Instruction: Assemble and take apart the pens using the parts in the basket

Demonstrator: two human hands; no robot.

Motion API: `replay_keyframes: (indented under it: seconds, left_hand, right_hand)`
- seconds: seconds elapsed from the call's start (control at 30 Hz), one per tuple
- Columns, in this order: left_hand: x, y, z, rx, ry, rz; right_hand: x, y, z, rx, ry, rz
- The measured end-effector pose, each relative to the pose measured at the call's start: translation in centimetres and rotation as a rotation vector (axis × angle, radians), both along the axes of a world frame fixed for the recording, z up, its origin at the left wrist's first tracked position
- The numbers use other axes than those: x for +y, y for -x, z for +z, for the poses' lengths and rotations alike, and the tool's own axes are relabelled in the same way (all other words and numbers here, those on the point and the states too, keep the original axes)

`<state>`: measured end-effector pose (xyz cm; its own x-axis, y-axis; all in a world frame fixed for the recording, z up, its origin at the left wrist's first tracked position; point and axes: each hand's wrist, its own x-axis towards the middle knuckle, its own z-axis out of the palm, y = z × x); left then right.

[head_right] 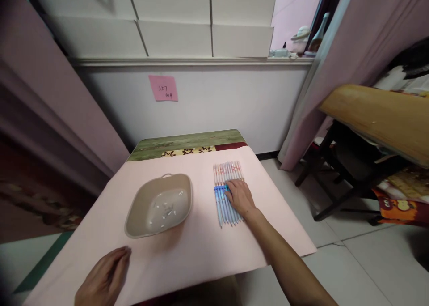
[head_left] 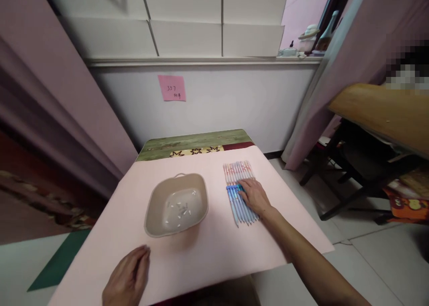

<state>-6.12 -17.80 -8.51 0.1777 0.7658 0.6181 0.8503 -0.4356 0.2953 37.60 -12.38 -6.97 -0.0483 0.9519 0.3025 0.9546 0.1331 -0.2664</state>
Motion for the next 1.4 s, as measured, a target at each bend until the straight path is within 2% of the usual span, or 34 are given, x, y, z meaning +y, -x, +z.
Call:
replay_keyframes:
  seconds: [0.17, 0.27, 0.37, 0.47, 0.57, 0.6, 0.73, 0.87, 1.0, 1.17, 1.3, 1.4]
  left_hand:
    - [-0.2, -0.4, 0.3, -0.043, 0.109, 0.068]
    - [-0.4, -0.5, 0.5, -0.051, 0.148, 0.066]
    - [-0.7, -0.8, 1.0, -0.112, 0.2, 0.062]
    - [-0.5, -1.2, 2.0, -0.299, 0.301, 0.166]
    - [1.0, -1.8, 3.4, -0.579, 0.411, 0.321]
    - [1.7, -2.0, 3.9, -0.661, 0.456, 0.332]
    - [4.5, -2.9, 4.9, -0.818, 0.591, 0.273]
    - [5.4, -3.8, 4.7, -0.874, 0.67, 0.177]
    - [4.6, -4.3, 4.9, -0.854, 0.684, 0.123]
    - [3.5, -4.0, 6.4, -0.817, 0.781, 0.094]
    - [3.5, -3.3, 7.5, -0.782, 0.725, 0.175]
    - [3.8, -2.8, 8.3, -0.71, 0.598, 0.225]
  right_hand:
    - [0.5, -0.3, -1.2, 0.026, 0.019, 0.027]
    - [0.4, -0.5, -1.5, 0.066, -0.012, 0.03]
    - [-0.3, -0.3, -0.8, 0.136, -0.082, 0.02]
    - [-1.7, 0.7, 0.6, 0.226, -0.15, 0.012]
    - [-3.2, 3.0, 2.1, 0.34, -0.135, 0.017]
    - [-3.5, 4.0, 2.5, 0.391, -0.1, 0.008]
    - [-3.9, 8.9, 3.6, 0.628, 0.104, 0.01]
    - [-3.0, 12.8, 3.6, 0.787, 0.198, 0.022]
    - [-2.6, 13.9, 3.3, 0.739, 0.21, 0.003]
    - [-3.4, 13.0, 3.6, 0.686, 0.206, -0.047]
    - [-2.1, 12.5, 5.9, 0.492, 0.059, -0.081]
    - [0.7, 13.8, 8.0, 0.255, 0.129, 0.039]
